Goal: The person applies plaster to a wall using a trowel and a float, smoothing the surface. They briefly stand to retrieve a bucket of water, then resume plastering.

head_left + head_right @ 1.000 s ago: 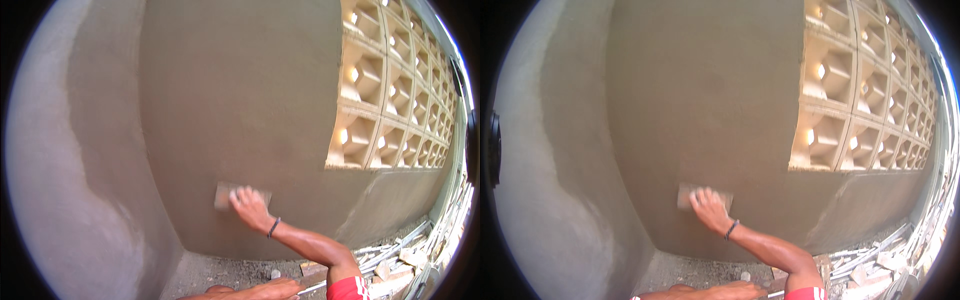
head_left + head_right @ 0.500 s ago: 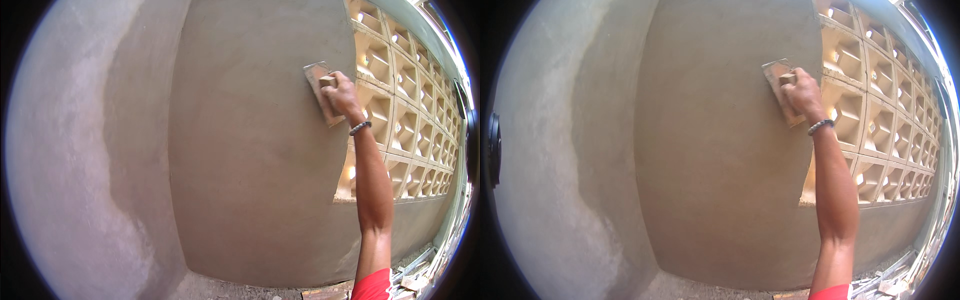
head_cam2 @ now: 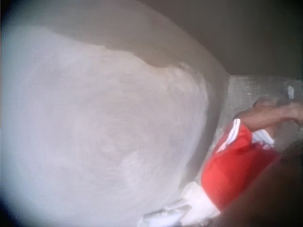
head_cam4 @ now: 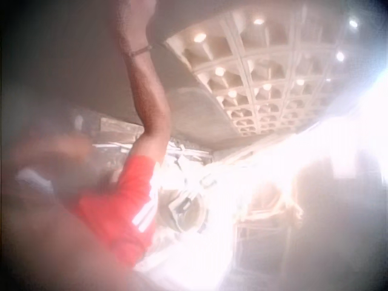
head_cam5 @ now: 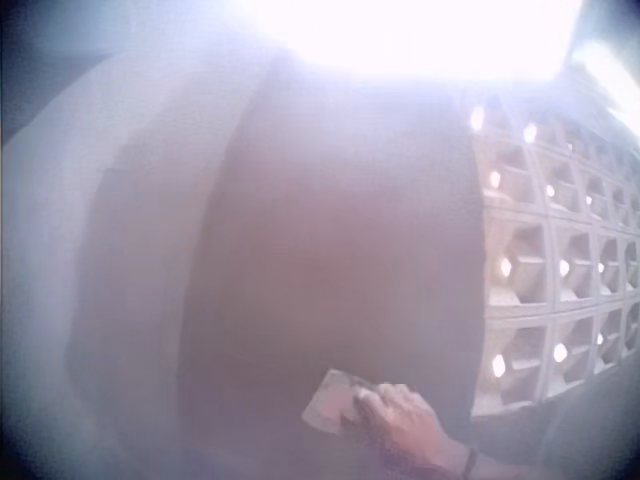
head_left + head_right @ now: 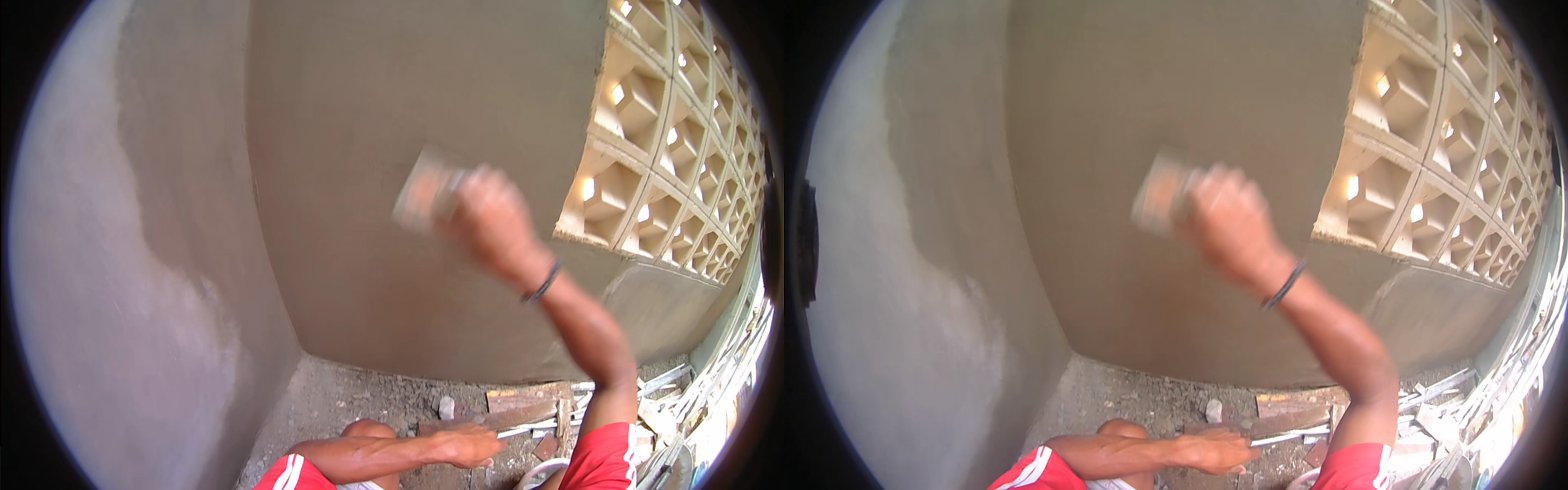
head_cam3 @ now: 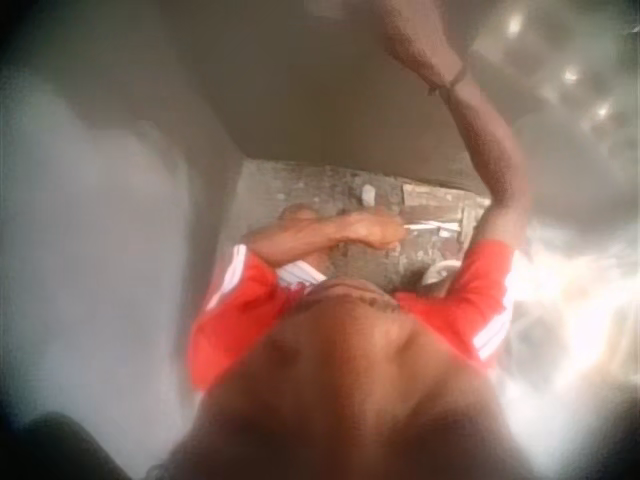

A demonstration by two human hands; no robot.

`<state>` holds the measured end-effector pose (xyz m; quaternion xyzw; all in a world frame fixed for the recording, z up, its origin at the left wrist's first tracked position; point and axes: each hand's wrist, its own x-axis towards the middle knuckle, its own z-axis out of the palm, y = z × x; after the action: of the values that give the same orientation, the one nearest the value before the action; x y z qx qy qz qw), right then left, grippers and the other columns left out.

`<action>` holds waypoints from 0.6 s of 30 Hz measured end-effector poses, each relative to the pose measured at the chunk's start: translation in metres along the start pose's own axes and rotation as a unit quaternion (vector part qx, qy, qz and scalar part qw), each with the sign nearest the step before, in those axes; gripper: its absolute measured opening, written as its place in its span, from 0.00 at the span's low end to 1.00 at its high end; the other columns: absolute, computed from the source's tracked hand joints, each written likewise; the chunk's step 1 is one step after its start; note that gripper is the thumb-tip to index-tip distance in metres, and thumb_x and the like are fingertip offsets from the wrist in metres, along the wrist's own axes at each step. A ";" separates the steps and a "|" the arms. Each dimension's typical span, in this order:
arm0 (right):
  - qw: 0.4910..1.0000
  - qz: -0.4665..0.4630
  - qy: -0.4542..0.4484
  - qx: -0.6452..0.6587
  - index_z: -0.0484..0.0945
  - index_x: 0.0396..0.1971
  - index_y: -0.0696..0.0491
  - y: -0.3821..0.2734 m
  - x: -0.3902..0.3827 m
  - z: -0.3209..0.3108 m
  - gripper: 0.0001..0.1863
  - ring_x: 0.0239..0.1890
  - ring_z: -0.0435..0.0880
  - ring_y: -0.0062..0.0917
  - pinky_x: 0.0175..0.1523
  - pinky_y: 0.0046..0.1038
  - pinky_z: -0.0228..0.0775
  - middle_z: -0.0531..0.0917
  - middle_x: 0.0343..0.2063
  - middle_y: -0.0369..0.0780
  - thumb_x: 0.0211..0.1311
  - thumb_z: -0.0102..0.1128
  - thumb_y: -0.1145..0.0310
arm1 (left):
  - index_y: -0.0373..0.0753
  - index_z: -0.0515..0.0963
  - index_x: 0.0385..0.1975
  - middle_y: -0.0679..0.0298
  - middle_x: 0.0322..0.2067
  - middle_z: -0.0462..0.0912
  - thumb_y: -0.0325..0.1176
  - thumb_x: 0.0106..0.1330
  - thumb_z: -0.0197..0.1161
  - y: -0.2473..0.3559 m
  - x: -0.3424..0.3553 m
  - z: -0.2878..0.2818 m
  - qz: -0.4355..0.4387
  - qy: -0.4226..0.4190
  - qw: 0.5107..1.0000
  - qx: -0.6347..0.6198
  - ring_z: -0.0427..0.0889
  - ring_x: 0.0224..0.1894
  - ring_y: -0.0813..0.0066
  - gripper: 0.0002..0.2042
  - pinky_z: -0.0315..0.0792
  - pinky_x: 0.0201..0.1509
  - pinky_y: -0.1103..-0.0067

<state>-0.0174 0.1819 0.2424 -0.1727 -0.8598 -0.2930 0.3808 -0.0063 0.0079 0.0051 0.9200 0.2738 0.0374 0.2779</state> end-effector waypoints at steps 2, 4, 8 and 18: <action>0.989 0.005 0.130 -0.067 0.74 0.42 0.53 0.070 0.046 -0.053 0.19 0.37 0.75 0.39 0.39 0.38 0.68 0.75 0.33 0.43 0.53 0.67 0.61 | 0.33 0.70 0.49 0.46 0.38 0.80 0.39 0.65 0.59 -0.004 0.008 0.006 0.014 -0.007 1.000 -0.009 0.79 0.45 0.44 0.18 0.72 0.47 0.56; 0.987 -0.009 0.157 -0.042 0.75 0.43 0.57 0.119 0.066 -0.091 0.18 0.38 0.77 0.41 0.42 0.35 0.71 0.77 0.35 0.47 0.49 0.63 0.77 | 0.33 0.70 0.49 0.46 0.38 0.80 0.39 0.65 0.59 -0.007 0.015 0.007 0.020 -0.037 0.999 -0.002 0.79 0.45 0.44 0.18 0.72 0.47 0.55; 0.985 0.086 0.034 -0.147 0.73 0.48 0.55 0.094 0.016 -0.044 0.22 0.47 0.76 0.41 0.49 0.35 0.70 0.77 0.41 0.46 0.49 0.60 0.78 | 0.33 0.70 0.49 0.46 0.39 0.80 0.38 0.65 0.60 -0.004 0.009 0.004 -0.023 -0.060 0.998 -0.021 0.79 0.46 0.43 0.18 0.72 0.50 0.55; 0.873 0.233 -0.326 0.277 0.72 0.52 0.54 -0.089 -0.300 0.127 0.21 0.49 0.77 0.38 0.53 0.38 0.71 0.77 0.45 0.44 0.57 0.59 0.69 | 0.35 0.68 0.56 0.47 0.45 0.77 0.42 0.66 0.58 0.029 -0.018 -0.002 -0.043 -0.071 0.994 0.076 0.76 0.49 0.48 0.23 0.70 0.50 0.61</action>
<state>0.0615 0.1718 -0.0862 -0.3410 -0.9161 0.1273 0.1684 -0.0084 -0.0203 0.0239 0.9260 0.2947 -0.0612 0.2277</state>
